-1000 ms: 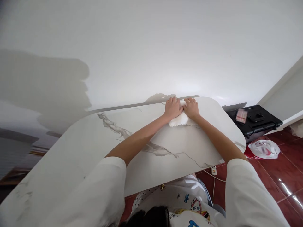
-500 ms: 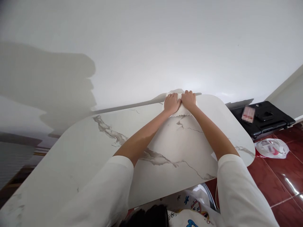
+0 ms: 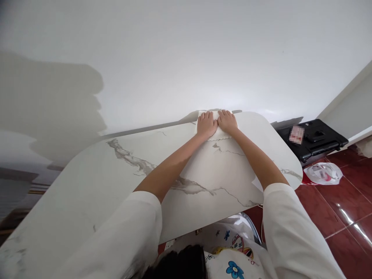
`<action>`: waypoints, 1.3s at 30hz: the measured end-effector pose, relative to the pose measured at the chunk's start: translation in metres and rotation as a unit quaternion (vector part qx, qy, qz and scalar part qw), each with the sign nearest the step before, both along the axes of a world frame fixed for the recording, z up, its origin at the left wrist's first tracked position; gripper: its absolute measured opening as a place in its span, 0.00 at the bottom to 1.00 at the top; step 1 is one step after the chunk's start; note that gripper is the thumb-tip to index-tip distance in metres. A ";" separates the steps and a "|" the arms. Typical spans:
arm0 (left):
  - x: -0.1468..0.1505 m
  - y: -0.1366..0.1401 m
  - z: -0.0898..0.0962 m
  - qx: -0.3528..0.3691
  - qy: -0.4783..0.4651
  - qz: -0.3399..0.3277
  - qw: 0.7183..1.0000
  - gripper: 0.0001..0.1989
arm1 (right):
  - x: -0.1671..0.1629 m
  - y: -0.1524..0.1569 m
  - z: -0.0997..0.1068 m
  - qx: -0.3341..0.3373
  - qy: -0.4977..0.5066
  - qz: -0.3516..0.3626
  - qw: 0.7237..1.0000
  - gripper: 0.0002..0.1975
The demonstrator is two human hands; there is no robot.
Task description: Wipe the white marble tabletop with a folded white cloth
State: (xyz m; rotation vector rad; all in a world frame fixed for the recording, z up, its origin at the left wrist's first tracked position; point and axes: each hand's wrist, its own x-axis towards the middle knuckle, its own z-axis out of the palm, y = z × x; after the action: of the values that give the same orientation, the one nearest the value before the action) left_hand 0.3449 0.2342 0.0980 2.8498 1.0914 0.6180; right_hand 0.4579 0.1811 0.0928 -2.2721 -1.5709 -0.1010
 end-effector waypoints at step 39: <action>-0.129 -0.189 0.021 0.062 0.128 -0.141 0.980 0.23 | -0.125 -0.213 -0.003 -0.001 -0.034 0.024 0.999 0.23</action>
State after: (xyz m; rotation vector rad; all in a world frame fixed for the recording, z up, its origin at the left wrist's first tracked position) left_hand 0.2157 0.0448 0.1186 3.1769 0.6663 0.3180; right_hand 0.3331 -0.0323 0.0900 -2.2535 -1.6581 -0.1658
